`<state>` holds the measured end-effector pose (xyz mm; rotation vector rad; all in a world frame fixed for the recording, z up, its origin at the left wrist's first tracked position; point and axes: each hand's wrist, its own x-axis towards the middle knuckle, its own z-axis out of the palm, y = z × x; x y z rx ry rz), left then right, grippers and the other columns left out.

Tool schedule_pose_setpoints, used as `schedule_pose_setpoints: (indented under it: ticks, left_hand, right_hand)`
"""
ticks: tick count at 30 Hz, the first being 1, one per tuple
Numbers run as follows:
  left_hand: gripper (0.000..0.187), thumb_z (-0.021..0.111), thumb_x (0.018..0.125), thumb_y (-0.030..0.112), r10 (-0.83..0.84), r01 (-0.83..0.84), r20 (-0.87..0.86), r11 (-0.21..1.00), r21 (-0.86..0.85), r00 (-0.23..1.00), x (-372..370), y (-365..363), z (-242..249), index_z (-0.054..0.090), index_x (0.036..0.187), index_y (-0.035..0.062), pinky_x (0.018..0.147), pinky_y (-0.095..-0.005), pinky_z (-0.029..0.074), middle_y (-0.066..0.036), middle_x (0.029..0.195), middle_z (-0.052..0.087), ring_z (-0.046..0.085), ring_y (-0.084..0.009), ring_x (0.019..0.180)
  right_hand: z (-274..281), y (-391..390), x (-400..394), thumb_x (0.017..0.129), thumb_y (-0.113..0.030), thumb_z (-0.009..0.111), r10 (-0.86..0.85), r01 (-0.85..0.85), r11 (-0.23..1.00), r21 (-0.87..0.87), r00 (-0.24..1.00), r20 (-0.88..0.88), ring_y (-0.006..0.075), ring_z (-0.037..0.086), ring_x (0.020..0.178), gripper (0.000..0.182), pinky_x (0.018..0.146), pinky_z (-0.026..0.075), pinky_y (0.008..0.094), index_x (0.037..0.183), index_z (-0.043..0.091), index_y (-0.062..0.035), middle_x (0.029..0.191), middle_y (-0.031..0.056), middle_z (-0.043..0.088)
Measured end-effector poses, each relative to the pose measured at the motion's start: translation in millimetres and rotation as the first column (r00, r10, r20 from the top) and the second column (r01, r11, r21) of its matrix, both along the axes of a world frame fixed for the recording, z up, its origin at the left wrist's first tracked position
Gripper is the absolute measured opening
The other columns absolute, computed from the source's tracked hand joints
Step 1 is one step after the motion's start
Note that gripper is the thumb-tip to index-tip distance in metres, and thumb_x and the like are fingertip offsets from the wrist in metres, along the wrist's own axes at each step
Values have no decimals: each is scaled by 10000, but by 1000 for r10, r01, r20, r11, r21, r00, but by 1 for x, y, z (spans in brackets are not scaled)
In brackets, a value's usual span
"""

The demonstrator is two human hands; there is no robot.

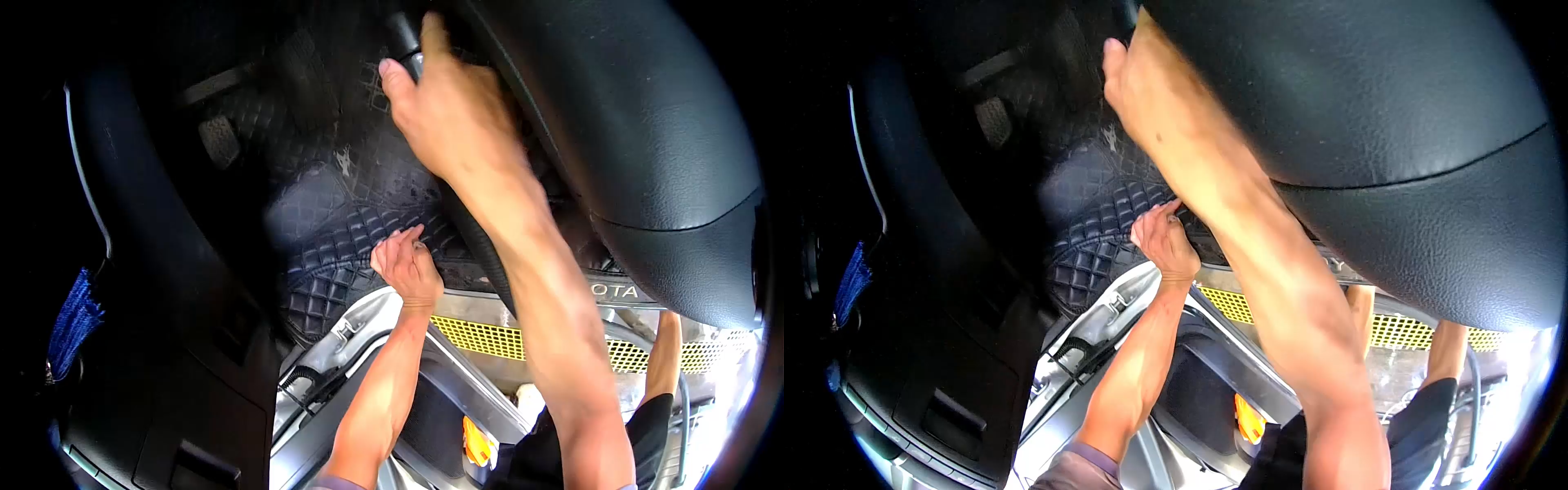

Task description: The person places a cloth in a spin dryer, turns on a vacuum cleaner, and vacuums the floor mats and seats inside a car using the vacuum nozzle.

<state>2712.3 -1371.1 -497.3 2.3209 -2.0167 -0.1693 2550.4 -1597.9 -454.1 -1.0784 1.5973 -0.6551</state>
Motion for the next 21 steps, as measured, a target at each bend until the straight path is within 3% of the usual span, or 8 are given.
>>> schedule_pose_setpoints:
  ticks: [1,2,5,9,10,13,16,21]
  left_hand:
    - [325,486,913,152,-15,15,2,1000,-8,1000,2,1,-1,745,1082,52,1009,-449,341,-130,1012,683,583,-329,1046]
    - [316,489,917,160,-20,20,-6,1000,-24,1000,2,-1,0,741,1073,52,1002,-451,343,-130,1013,681,581,-332,1039]
    - [288,516,903,172,17,-17,-4,999,-34,1000,0,-1,0,746,1016,41,1025,-453,344,-88,1009,683,588,-309,1047]
    - [280,528,955,234,-13,14,38,999,-29,999,6,6,-6,715,991,29,995,-468,352,-112,1046,674,579,-339,1040]
    - [280,530,963,237,-37,37,-4,996,-85,999,9,7,-9,710,995,26,987,-469,354,-112,1037,672,579,-345,1036]
    - [257,528,945,175,16,-17,-20,999,-52,1000,5,9,-6,731,994,26,1056,-480,343,-103,1060,699,601,-317,1084]
    - [279,524,927,139,64,-65,-18,996,-59,998,-7,2,2,751,1051,34,1102,-494,331,-89,1059,711,610,-303,1121]
    - [334,555,926,251,52,-54,-20,996,-64,998,17,19,-17,725,1078,8,1081,-516,333,-130,1087,710,604,-346,1116]
  right_hand:
    - [-26,-2,20,1004,-464,565,-29,29,999,-16,999,-15,487,723,929,676,825,596,533,1532,403,-74,1027,299,727]
    - [-52,-1,37,1013,-482,545,192,-183,981,56,942,-274,505,715,934,736,838,588,550,1587,299,-94,1035,310,720]
    - [-31,25,48,1023,-438,525,266,-275,930,244,961,70,506,702,995,739,910,566,556,1605,240,-82,1057,321,711]
    - [-14,49,48,986,-310,556,558,-581,768,271,814,162,448,663,1179,685,1016,534,504,1570,336,-26,1218,329,670]
    - [-8,42,43,964,-356,540,604,-614,752,238,787,123,500,645,1159,736,1031,509,523,1552,332,35,1175,367,664]
    - [32,-14,1,939,-296,528,468,-507,859,74,834,291,444,620,1247,752,1066,496,513,1582,291,15,1332,309,626]
    - [-25,-46,43,936,-340,552,123,-141,981,134,983,134,444,661,1169,786,1021,519,533,1594,267,-16,1209,307,683]
    - [-41,5,108,974,-270,526,541,-562,809,172,826,156,405,645,1218,728,1024,523,509,1604,255,-23,1365,250,618]
